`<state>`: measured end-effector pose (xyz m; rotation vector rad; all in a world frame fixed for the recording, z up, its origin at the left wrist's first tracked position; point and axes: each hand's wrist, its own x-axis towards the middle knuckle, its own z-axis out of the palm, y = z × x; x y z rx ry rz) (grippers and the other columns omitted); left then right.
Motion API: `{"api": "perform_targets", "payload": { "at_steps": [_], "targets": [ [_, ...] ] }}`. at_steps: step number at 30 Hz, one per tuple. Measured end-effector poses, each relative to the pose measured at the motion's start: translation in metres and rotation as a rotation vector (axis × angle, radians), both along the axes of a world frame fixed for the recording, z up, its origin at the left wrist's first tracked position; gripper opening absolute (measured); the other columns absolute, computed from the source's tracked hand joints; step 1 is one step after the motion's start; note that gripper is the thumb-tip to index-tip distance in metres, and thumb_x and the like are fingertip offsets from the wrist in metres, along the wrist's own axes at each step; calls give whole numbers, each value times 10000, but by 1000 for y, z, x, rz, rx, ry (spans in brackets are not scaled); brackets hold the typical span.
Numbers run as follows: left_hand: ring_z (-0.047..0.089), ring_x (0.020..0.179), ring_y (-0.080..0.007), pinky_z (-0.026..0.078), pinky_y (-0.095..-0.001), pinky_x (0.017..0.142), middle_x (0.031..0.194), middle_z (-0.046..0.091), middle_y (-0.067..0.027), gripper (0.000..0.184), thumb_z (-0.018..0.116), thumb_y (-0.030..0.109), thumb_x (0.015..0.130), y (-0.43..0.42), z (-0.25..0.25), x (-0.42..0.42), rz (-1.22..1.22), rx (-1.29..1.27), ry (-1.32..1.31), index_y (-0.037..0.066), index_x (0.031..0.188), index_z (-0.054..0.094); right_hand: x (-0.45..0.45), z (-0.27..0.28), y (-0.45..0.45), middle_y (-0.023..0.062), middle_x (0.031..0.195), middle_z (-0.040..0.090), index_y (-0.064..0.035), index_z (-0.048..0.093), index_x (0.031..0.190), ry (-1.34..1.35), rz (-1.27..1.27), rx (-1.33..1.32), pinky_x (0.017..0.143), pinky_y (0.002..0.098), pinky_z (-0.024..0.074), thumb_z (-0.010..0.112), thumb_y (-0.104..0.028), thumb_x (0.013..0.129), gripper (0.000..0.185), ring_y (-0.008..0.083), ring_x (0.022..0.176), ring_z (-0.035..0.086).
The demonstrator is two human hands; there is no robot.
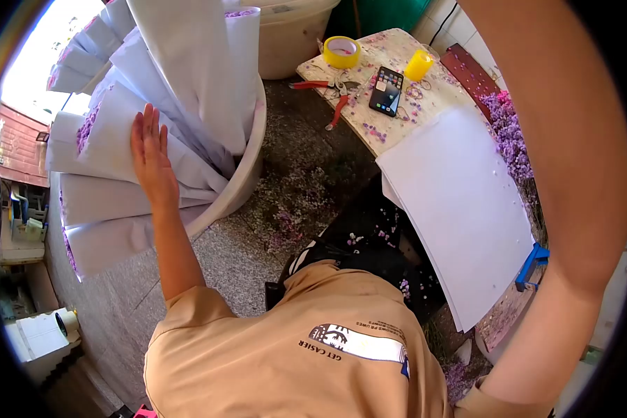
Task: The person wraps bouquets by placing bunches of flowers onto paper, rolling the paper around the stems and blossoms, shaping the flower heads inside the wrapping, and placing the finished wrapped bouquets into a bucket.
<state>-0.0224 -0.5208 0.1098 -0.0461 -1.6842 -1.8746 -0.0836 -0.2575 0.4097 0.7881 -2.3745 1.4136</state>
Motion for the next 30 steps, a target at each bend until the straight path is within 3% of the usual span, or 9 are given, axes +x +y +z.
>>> {"api": "perform_targets", "payload": {
  "at_steps": [2,4,9,12,16,19,22,27,30],
  "targets": [
    [406,1501,-251,303,-431,1232,1622,407,-172,532,484,191,1101,3,-12,-1,-5,-54,90,15,1579,331,-5,-14,54,168,1187,687,0,621,1298,52,174,147,1073,427,489,800,-384,897,584,284,1174,647],
    [584,1325,-242,430,-396,1135,1475,572,-179,428,579,77,1038,16,-21,3,-89,-208,173,-4,1453,517,-12,-22,95,95,1008,732,6,622,1302,-205,235,458,863,310,565,701,-336,955,493,124,928,695],
    [700,1004,-199,523,-335,944,1053,775,-95,231,683,49,958,34,-12,10,-378,-534,-93,-4,1181,716,77,-78,183,39,939,716,-13,622,1306,-556,24,214,835,284,542,782,-104,892,453,108,885,674],
    [709,996,-185,529,-319,924,1025,779,-94,229,692,50,956,55,-15,5,-377,-700,-180,-9,1175,718,132,-122,252,57,971,733,-31,614,1335,-550,-94,393,833,312,548,786,-74,848,519,130,892,687],
    [709,1024,-197,528,-314,932,1115,757,-129,252,622,96,1030,114,-22,2,-448,-389,-313,-17,1246,684,228,-202,341,110,990,771,-33,614,1336,-814,-106,469,815,358,561,805,-255,887,536,211,910,738],
    [691,958,-222,538,-351,935,1062,735,-141,316,647,162,1022,190,-26,-11,-663,-500,-110,-54,1251,660,305,-283,386,123,938,769,4,649,1271,-948,-92,306,775,390,561,755,-399,929,539,226,823,738],
    [668,1019,-230,525,-369,948,1093,727,-141,306,630,139,1019,309,-29,4,-1097,-624,-50,-63,1247,659,391,-315,394,98,890,760,2,711,1110,-1158,-255,-166,593,309,555,704,-385,977,410,178,699,732],
    [675,1051,-271,510,-380,947,1096,729,-137,229,671,93,964,502,-15,88,-1621,-1023,222,-33,1156,685,533,-418,419,126,857,768,19,702,1065,-1143,-436,-571,552,313,553,679,-424,989,451,205,648,739],
    [675,943,-234,522,-344,882,1011,733,-119,183,652,65,978,598,-35,134,-1712,-1053,344,-30,1127,700,610,-507,409,133,837,769,17,709,1039,-1145,-879,-1054,531,302,545,705,-423,966,446,208,642,737]
  ]
}}
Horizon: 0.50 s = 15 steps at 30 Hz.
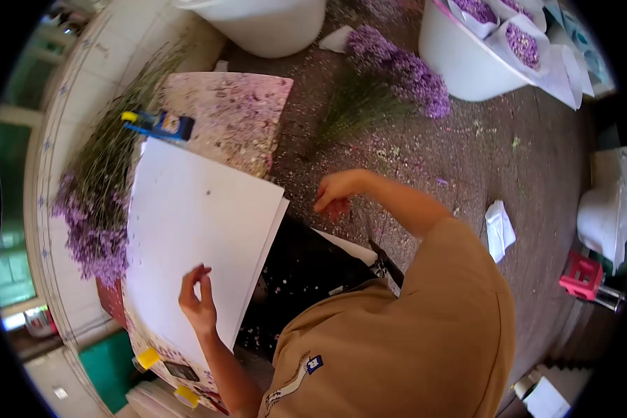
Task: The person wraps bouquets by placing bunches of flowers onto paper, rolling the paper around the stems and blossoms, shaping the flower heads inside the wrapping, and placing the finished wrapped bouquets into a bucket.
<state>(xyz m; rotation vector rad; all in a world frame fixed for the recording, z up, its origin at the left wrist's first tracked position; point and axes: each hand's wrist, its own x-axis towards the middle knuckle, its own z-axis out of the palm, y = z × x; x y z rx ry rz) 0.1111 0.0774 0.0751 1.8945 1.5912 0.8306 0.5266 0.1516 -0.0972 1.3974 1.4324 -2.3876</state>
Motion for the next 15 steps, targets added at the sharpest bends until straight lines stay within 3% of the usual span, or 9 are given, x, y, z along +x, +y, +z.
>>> {"api": "perform_targets", "payload": {
  "at_steps": [1,3,7,8,11,12,14,15],
  "targets": [
    [666,888,-214,523,-325,848,973,730,-110,170,645,57,983,26,-5,13,-8,-11,-2,-32,1115,705,15,-34,-9,135,817,764,26,716,1006,2,-237,-52,526,300,544,718,-420,956,449,216,634,733],
    [619,794,-170,508,-295,768,917,714,-96,160,631,57,997,78,-16,44,-20,-39,5,-37,1099,712,42,-123,-10,146,849,768,-2,697,1087,-98,-542,-144,525,312,555,714,-340,967,359,220,644,735],
    [591,754,-151,489,-281,712,907,701,-77,159,629,65,1000,135,-59,69,62,-226,-4,-25,1099,714,61,-238,3,144,847,759,-13,694,1092,-256,-847,-226,532,319,571,746,-319,942,345,242,644,730],
    [580,721,-156,476,-279,664,872,676,-66,130,642,81,991,139,-78,68,37,-62,91,-11,1051,713,61,-271,9,144,871,759,-20,694,1092,-249,-964,-257,558,338,585,761,-329,929,355,253,667,735],
    [561,675,-174,446,-285,600,830,643,-65,111,655,100,981,136,-92,68,82,11,238,0,992,701,76,-367,44,136,932,757,-36,697,1091,-171,-1208,-330,644,382,603,781,-353,912,374,268,767,746],
    [561,675,-174,446,-285,600,830,643,-65,111,655,100,981,135,-93,68,86,-10,256,0,992,701,77,-392,56,128,967,755,-45,700,1090,-101,-1326,-354,706,408,608,787,-367,908,380,272,844,752],
    [527,634,-183,396,-301,542,777,590,-67,80,649,90,970,136,-90,69,94,32,244,15,969,676,75,-392,95,102,1030,749,-55,706,1097,-267,-1421,-372,809,452,581,768,-402,919,395,263,959,726],
    [527,634,-183,396,-301,542,777,590,-67,80,649,90,970,137,-88,70,103,18,264,15,969,676,74,-403,111,134,995,727,-27,692,1090,-223,-1528,-386,751,440,568,782,-378,907,405,280,899,704]
  ]
}}
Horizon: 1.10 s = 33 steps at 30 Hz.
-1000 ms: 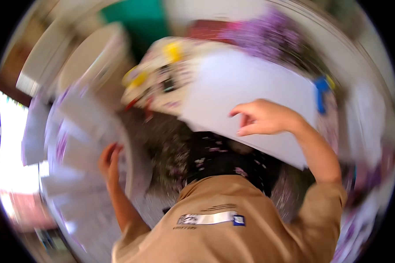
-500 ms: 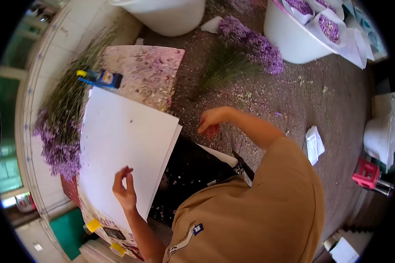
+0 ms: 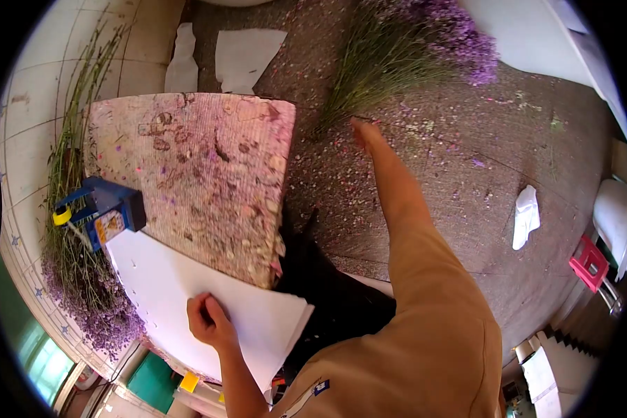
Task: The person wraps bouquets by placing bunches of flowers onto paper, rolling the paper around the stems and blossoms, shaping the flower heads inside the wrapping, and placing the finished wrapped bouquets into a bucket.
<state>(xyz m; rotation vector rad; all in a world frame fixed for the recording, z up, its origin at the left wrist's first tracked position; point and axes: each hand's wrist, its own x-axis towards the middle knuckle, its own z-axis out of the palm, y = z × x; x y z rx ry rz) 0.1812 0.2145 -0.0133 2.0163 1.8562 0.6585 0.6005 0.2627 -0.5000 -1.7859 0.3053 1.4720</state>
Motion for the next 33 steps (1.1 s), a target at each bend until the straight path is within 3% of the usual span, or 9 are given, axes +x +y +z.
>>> {"api": "perform_targets", "payload": {
  "at_steps": [1,2,10,16,20,24,28,29,33],
  "targets": [
    [513,619,-189,380,-306,533,764,573,-71,70,641,78,965,1,3,3,-37,23,-11,14,978,665,3,-15,19,166,961,706,0,678,1082,12,-112,22,693,428,554,796,-354,896,417,296,838,682],
    [499,605,-196,363,-311,525,752,555,-76,64,633,65,959,3,1,3,-76,47,-22,12,988,655,4,-77,29,266,1450,559,29,522,1446,106,-200,94,1072,508,460,792,-360,901,722,390,1342,539],
    [452,595,-220,323,-341,516,727,515,-84,58,594,18,918,-4,0,-5,-38,-15,-73,-3,962,626,3,-14,98,230,1548,451,-15,550,1425,86,-549,98,1129,515,403,873,-306,833,735,378,1398,454],
    [477,607,-226,340,-346,518,740,543,-94,49,620,26,934,-2,-3,-6,-65,26,-50,-3,968,639,33,25,56,169,967,710,29,660,1071,244,-648,471,784,471,600,796,-231,902,339,343,855,694],
    [527,630,-227,396,-342,538,775,588,-92,48,645,45,953,-1,-1,0,-9,-2,-35,2,960,665,70,105,20,179,1026,725,23,685,1084,189,-700,661,874,492,594,733,-213,946,278,353,944,696],
    [580,664,-247,469,-342,588,811,630,-112,47,645,35,944,1,-4,3,-14,26,-98,7,965,677,170,188,37,126,722,649,-32,623,853,-23,-502,783,631,412,567,674,-176,972,193,278,667,643],
    [594,675,-262,484,-350,603,825,640,-123,62,650,27,925,0,2,10,-40,148,-126,8,975,681,273,380,69,149,699,651,-54,606,715,-207,-275,1130,598,448,565,611,-128,898,198,289,645,639],
    [610,747,-274,497,-370,671,880,650,-131,111,662,27,911,-2,8,10,-50,73,-137,18,1020,682,299,434,74,150,718,661,-51,619,720,708,-626,1103,627,448,578,587,-165,888,205,288,655,642],
    [609,1056,-322,476,-458,913,1138,659,-152,376,721,60,860,-36,24,-2,-232,20,-66,49,1229,647,296,633,71,98,740,571,49,486,1031,593,-377,1262,624,366,543,557,-101,959,181,220,649,586]
  ]
}}
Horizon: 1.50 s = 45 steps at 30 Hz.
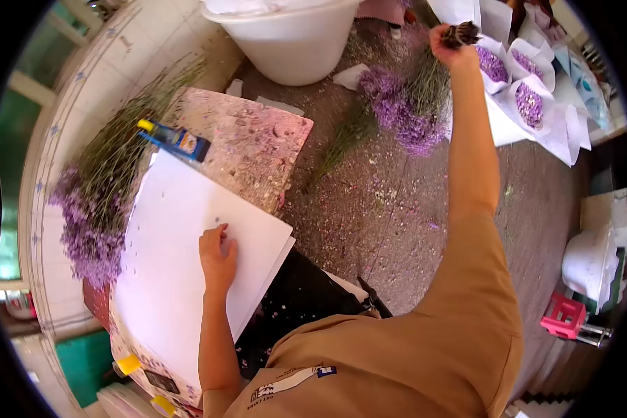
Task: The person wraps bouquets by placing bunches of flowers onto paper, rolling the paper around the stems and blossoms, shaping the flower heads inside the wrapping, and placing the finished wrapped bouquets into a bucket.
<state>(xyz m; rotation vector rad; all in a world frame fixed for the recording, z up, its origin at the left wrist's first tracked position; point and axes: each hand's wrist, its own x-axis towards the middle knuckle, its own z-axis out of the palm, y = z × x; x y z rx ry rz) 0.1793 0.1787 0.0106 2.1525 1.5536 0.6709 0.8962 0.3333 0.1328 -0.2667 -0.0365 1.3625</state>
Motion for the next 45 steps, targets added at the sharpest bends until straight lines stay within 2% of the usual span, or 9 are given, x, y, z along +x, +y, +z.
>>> {"api": "perform_targets", "payload": {
  "at_steps": [5,9,13,20,26,30,35,40,45],
  "targets": [
    [406,1448,-388,330,-558,1146,1539,483,-162,761,812,183,817,-110,19,-49,-58,9,132,84,1499,490,-161,157,-48,34,768,458,175,320,1419,-129,380,207,620,262,498,520,-22,1047,466,134,642,516],
    [288,1535,-383,237,-685,1177,1655,347,-127,858,813,209,805,-186,32,-75,83,-92,428,169,1572,429,-334,178,-121,-12,765,410,111,516,1316,-755,222,387,525,252,336,573,-96,1051,340,61,586,394],
    [276,1547,-380,243,-747,1146,1666,343,-102,802,712,83,831,-201,-11,-90,173,142,533,180,1575,429,-429,128,-171,29,767,533,72,378,1507,-1303,52,490,415,261,387,692,-177,935,699,98,453,460],
    [367,1512,-363,287,-700,1164,1632,416,-82,569,542,174,967,-184,-28,-53,136,156,414,166,1534,497,-404,-13,-91,50,815,598,28,620,1215,-1758,537,436,550,279,455,665,29,886,331,109,592,553],
    [317,1539,-318,236,-605,1246,1649,386,-78,615,670,226,938,-191,-29,-55,99,48,287,181,1529,509,-431,-58,-25,238,1117,698,-29,619,1152,-3105,599,778,859,525,524,814,-125,758,450,469,1029,647],
    [320,1528,-363,249,-520,1263,1629,398,-159,691,735,293,936,-209,-1,-72,30,-166,6,92,1544,473,-441,-67,18,186,1123,690,-82,622,1228,-3050,113,962,884,512,520,863,-185,754,541,428,1030,658],
    [320,1527,-383,303,-455,1244,1606,409,-221,777,757,352,933,-236,11,-107,82,-319,-605,2,1545,429,-491,-24,8,162,1471,558,-109,418,1569,-3435,438,667,1090,450,447,856,-151,759,922,383,1345,537],
    [386,1498,-347,364,-431,1208,1589,422,-252,801,772,376,942,-255,-8,-112,173,-516,-1101,-26,1540,422,-600,35,-16,172,1528,535,11,395,1569,-2167,923,495,1198,372,363,669,-111,966,674,260,1431,495],
    [493,1412,-378,402,-410,1172,1547,445,-301,961,811,470,892,-277,-16,-98,285,-545,-1494,-65,1557,367,-762,35,-35,203,1502,552,54,392,1554,-2106,952,753,1197,366,351,628,-372,1049,701,257,1402,515]
  ]
}}
